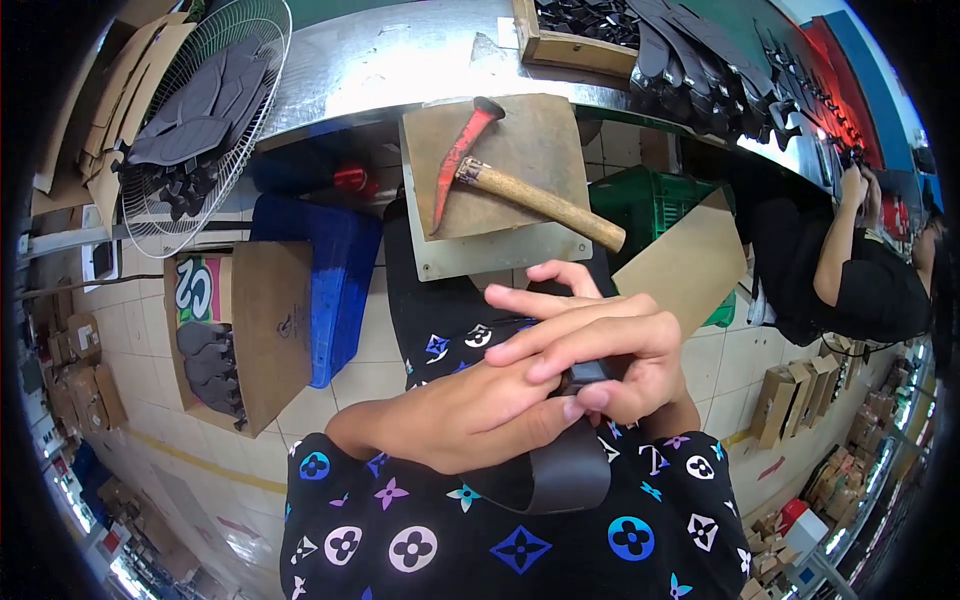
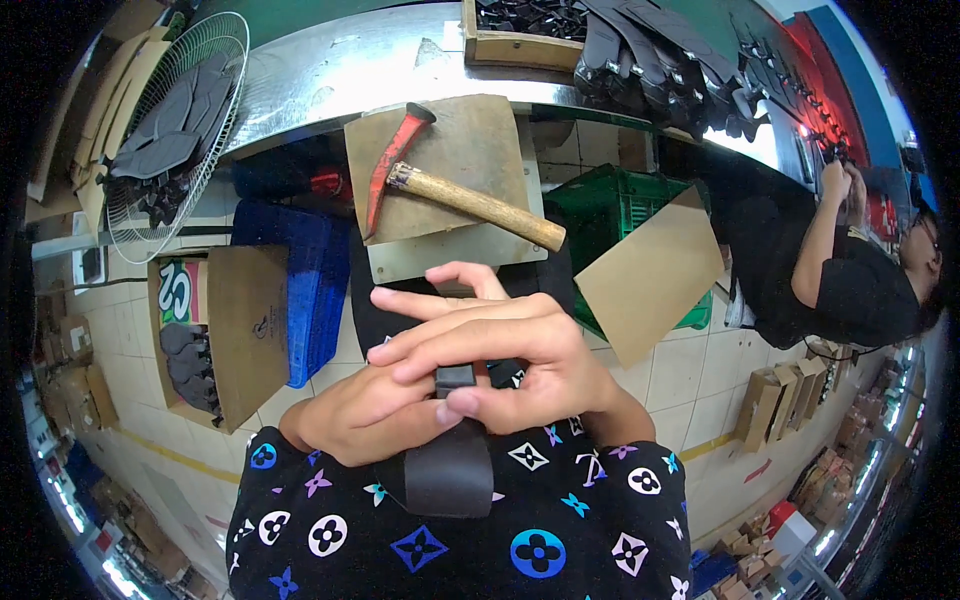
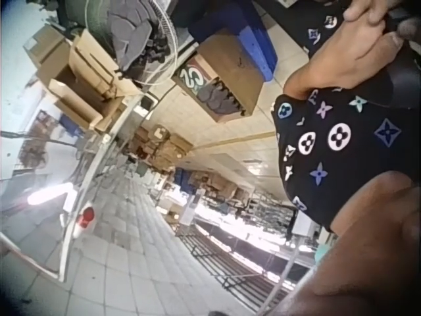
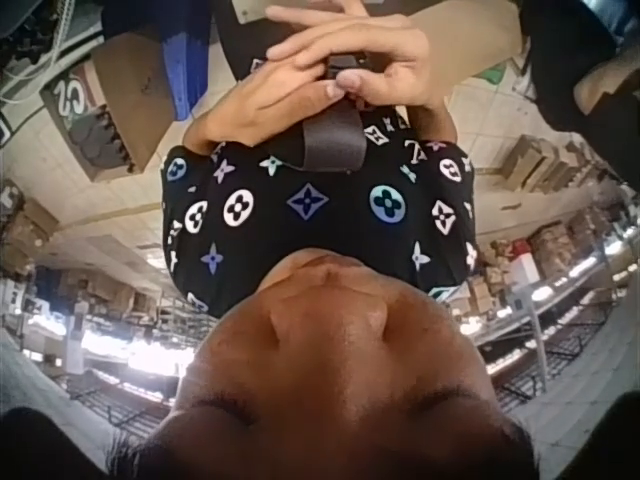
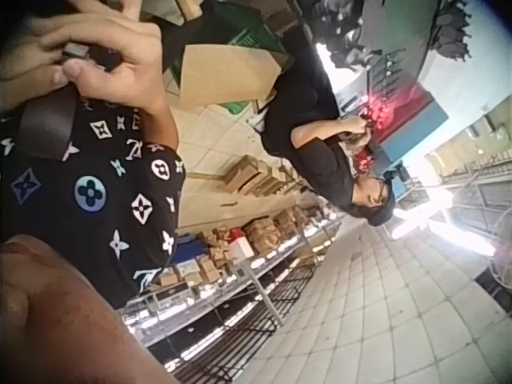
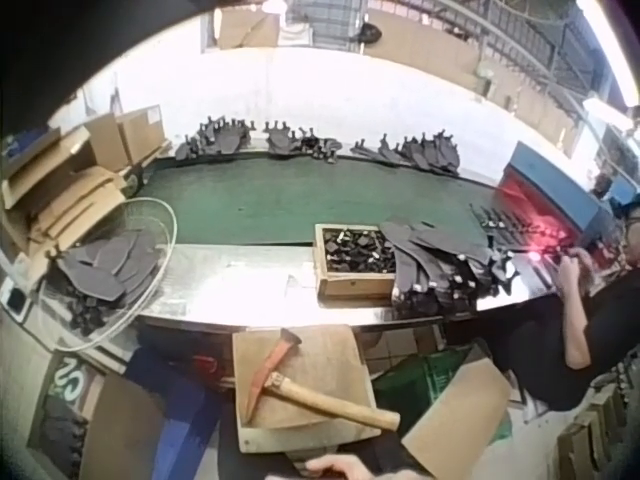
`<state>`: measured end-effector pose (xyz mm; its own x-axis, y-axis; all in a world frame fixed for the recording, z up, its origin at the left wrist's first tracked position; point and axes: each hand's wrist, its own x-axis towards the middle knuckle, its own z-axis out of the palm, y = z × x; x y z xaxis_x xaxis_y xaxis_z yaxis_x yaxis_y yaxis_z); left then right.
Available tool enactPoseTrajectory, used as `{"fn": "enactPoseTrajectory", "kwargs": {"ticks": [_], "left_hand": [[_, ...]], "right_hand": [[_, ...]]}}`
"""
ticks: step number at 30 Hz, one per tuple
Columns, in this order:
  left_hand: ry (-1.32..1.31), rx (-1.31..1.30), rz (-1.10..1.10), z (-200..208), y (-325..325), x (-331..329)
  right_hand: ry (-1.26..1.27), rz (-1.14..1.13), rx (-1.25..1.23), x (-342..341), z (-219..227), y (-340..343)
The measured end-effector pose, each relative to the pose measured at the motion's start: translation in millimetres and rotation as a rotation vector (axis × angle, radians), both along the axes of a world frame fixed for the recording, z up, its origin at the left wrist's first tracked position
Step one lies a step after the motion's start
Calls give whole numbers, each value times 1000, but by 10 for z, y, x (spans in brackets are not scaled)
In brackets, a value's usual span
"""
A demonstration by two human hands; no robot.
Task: Hammering shoe components into place on a workbench.
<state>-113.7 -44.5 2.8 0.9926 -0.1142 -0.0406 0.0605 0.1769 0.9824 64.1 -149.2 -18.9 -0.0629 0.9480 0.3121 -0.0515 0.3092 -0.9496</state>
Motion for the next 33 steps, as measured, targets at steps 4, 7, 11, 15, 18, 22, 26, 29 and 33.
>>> {"fn": "enactPoseTrajectory", "kwargs": {"ticks": [4,7,11,15,18,22,26,29,33], "left_hand": [[9,86,261,-134,-100,57],[70,187,292,-310,-83,55],[216,73,199,-277,-108,-38],[206,86,306,-311,-112,-23],[141,160,351,-357,-129,-37],[203,154,254,-302,-73,-55],[213,73,158,-320,-66,26],[119,68,176,-360,-3,147],[190,-301,156,-395,-108,253]], "right_hand": [[9,-68,34,-52,-218,-9],[108,-155,-72,-123,-416,-28],[118,-159,-57,-178,-366,5],[-128,-183,0,-158,-352,7],[-53,-132,-96,-172,-423,1],[-130,-75,-7,-88,-339,2],[-246,-96,24,22,-205,-85],[-361,-193,87,117,-145,-184],[-315,-399,93,309,-254,-325]]}}
